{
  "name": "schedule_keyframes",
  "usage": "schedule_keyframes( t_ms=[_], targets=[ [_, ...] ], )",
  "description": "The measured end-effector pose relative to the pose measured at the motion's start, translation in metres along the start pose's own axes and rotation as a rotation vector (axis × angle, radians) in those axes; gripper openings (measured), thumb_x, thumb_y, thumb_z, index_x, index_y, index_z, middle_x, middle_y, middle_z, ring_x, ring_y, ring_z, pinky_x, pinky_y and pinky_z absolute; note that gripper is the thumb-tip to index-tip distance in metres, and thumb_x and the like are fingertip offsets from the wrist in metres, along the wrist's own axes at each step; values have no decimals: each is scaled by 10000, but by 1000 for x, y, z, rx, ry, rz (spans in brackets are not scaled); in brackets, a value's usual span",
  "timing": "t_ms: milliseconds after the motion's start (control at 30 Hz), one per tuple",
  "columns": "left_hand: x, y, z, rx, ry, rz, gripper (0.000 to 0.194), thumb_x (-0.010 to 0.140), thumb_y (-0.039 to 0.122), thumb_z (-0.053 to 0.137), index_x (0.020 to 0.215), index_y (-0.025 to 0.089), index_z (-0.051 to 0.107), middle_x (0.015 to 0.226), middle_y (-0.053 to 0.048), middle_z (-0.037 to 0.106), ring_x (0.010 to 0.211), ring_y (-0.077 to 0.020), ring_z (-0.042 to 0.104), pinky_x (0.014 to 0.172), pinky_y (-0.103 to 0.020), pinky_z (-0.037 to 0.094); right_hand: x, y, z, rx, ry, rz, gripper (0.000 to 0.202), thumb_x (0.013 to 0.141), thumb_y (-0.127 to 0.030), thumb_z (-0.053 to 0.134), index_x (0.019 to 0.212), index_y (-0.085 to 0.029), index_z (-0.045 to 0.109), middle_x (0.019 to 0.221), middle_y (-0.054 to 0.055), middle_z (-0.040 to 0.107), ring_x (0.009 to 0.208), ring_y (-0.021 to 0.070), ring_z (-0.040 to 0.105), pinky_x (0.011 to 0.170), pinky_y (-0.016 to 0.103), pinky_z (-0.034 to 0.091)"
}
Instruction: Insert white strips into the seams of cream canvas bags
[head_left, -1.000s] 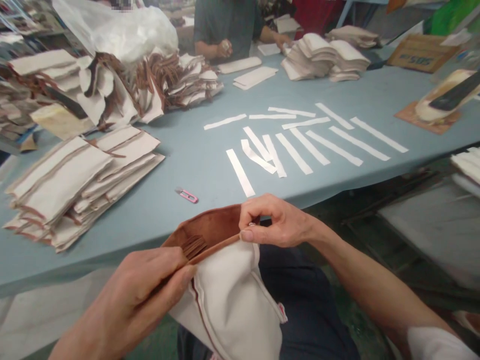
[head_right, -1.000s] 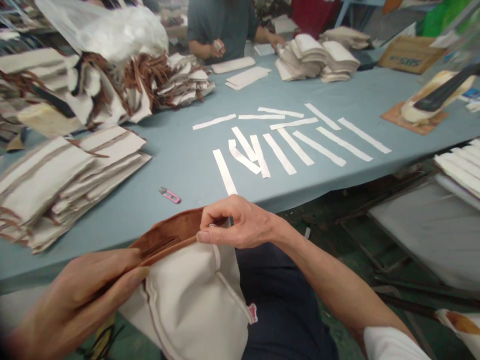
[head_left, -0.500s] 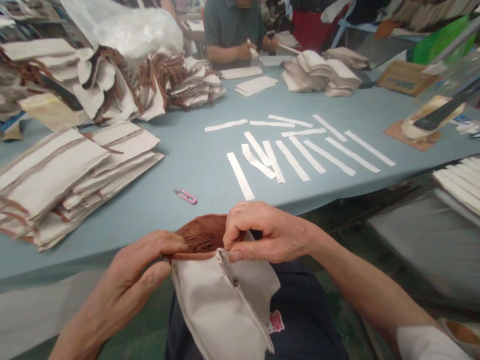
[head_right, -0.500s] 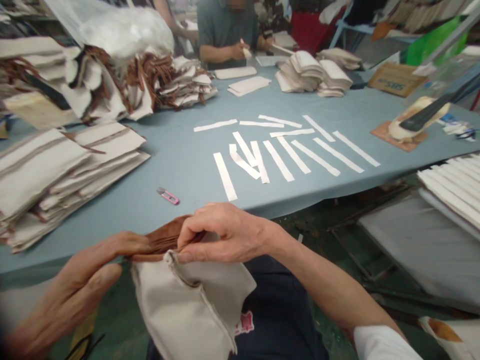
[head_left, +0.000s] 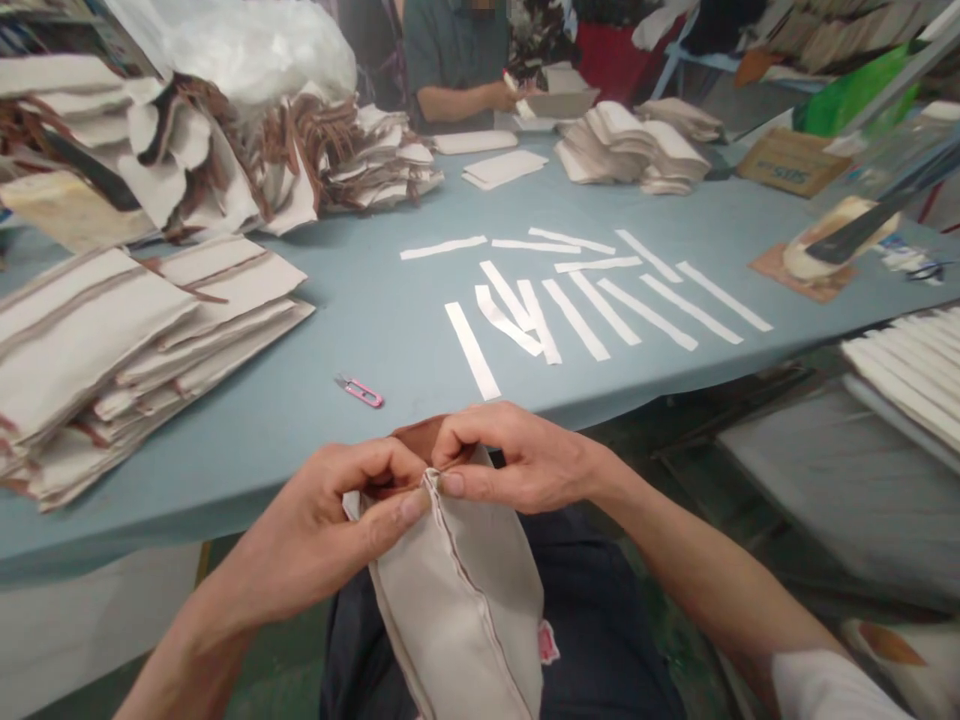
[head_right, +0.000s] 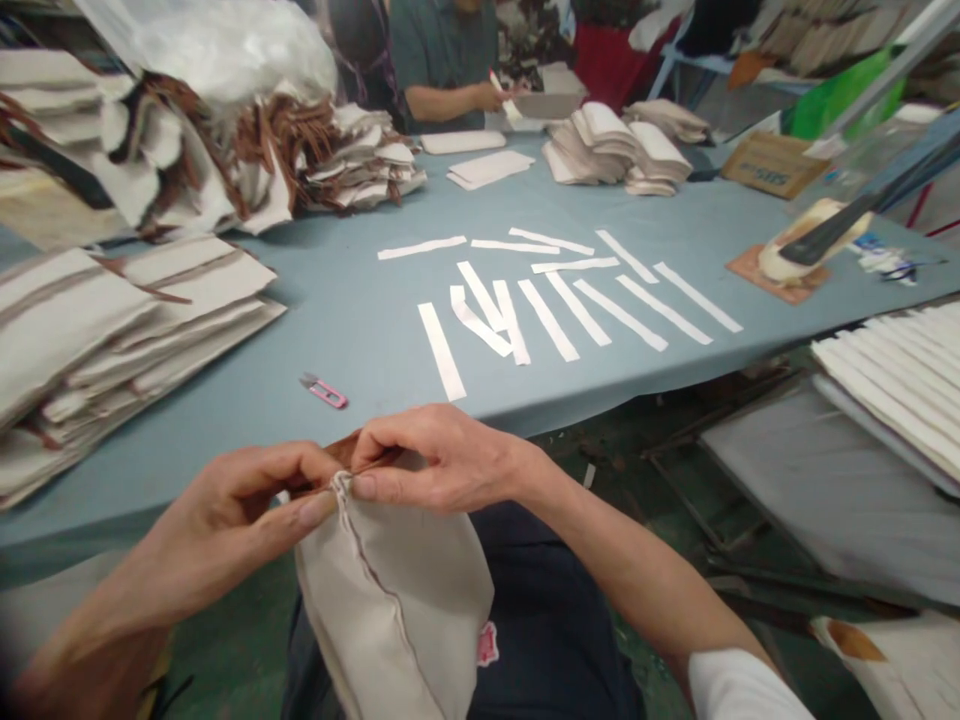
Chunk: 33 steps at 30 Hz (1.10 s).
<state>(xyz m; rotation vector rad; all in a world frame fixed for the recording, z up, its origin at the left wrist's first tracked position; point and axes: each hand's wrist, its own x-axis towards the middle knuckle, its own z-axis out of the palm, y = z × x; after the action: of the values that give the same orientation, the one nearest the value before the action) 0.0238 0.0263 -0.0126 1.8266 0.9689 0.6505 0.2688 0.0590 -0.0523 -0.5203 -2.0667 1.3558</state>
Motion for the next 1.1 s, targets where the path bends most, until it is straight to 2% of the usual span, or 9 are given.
schedule_keyframes(
  t_ms=[167, 300, 433, 567, 767, 933, 1100],
  targets=[
    [2, 14, -5, 53, -39, -4, 342, 1007, 390, 717, 740, 195, 804, 595, 11, 671, 532, -126, 562, 502, -179, 453, 4, -8, 3, -19, 14, -34, 249, 1003, -404, 703, 887, -193, 639, 764, -46, 611, 662, 101, 501, 653, 244, 404],
    [1, 12, -10, 49, -61, -3, 343, 1024, 410, 740, 768, 205, 837, 626, 0, 716, 552, -138, 616, 528, -178, 506, 5, -13, 5, -28, 62, -24, 306, 935, -445, 735, 811, -207, 588, 697, -70, 511, 613, 88, 434, 610, 246, 360],
    [4, 11, -10, 25, -53, -14, 271, 1002, 364, 765, 791, 219, 855, 633, 10, 735, 553, -126, 629, 528, -153, 503, 6, -13, 4, 0, 49, 2, 227, 908, -358, 678, 774, -214, 566, 670, -71, 493, 593, 84, 410, 597, 242, 359],
    [9, 15, -6, 2, -47, -26, 299, 988, 380, 770, 753, 207, 840, 590, 6, 709, 517, -130, 602, 491, -164, 485, 6, -13, 1, 69, 23, 19, 232, 917, -360, 659, 762, -215, 565, 645, -73, 497, 576, 83, 422, 583, 235, 370],
    [8, 14, -4, 23, -24, -56, 299, 975, 399, 778, 765, 193, 831, 589, -14, 743, 512, -147, 631, 489, -179, 502, 7, -11, 3, 1, 59, 39, 247, 860, -320, 662, 689, -228, 509, 607, -87, 416, 577, 80, 362, 563, 236, 308],
    [3, 7, -4, 12, -6, -98, 295, 984, 412, 765, 821, 196, 881, 627, -32, 796, 530, -153, 671, 519, -183, 527, 6, -7, 6, 2, 94, 75, 207, 874, -334, 655, 725, -216, 573, 606, -81, 456, 581, 87, 395, 580, 241, 319],
    [1, 6, -5, 15, 9, -118, 294, 976, 398, 770, 794, 191, 874, 661, -45, 831, 555, -178, 734, 542, -194, 575, 5, -9, 6, -35, 108, 31, 187, 895, -339, 670, 778, -201, 624, 620, -87, 467, 563, 83, 394, 590, 239, 346]
  ],
)
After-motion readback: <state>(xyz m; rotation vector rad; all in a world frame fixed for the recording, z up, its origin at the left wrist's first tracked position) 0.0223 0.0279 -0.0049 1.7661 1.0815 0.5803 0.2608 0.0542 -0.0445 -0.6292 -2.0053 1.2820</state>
